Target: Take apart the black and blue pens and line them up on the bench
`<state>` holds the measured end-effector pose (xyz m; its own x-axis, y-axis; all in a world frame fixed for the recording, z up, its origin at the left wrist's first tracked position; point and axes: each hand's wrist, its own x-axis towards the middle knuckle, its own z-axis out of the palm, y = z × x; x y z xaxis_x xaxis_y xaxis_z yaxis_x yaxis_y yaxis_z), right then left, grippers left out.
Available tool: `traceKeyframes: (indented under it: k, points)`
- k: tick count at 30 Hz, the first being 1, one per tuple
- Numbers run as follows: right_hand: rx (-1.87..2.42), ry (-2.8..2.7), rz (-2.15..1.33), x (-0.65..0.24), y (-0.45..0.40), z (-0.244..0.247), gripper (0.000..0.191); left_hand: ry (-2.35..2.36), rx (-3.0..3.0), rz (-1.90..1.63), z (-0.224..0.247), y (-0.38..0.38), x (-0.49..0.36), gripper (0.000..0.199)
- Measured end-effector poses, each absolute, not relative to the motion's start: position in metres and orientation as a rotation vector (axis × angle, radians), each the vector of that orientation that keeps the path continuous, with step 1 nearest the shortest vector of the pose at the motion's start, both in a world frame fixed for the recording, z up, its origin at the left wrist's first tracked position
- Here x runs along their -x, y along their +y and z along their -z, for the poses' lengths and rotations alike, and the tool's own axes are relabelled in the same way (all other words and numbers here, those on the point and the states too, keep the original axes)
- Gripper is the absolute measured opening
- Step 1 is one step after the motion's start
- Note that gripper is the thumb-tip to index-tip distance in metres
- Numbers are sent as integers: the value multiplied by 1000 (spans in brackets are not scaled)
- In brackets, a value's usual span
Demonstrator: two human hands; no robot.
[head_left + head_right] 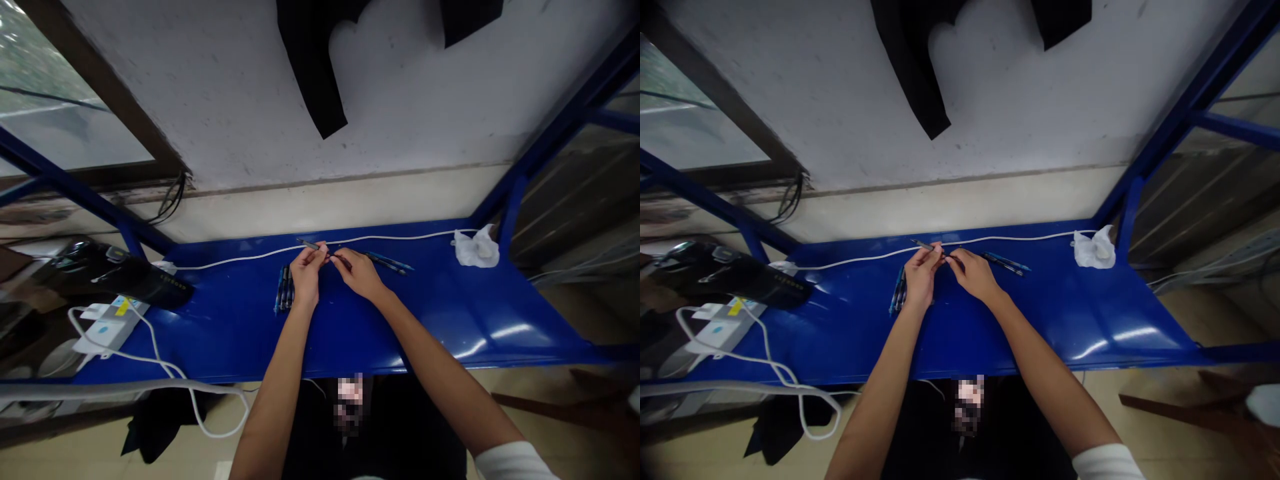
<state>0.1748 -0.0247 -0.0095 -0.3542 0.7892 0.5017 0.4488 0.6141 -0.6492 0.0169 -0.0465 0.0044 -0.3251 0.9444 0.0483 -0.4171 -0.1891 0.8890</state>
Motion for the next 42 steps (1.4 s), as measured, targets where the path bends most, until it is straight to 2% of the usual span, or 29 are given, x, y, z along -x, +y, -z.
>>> traceKeyframes:
  k: [4, 15, 42]
  points:
    - [1033, -1979, -569, -176, -25, 10, 16, 1003, -889, -1610, -6, -50, -24, 40]
    - [1018, -1826, -684, -173, -25, 10, 23, 1009, -913, -1550, -7, -52, -28, 35]
    - [965, -1792, -731, -173, -26, 11, 22, 1017, -917, -1529, -7, -53, -27, 36]
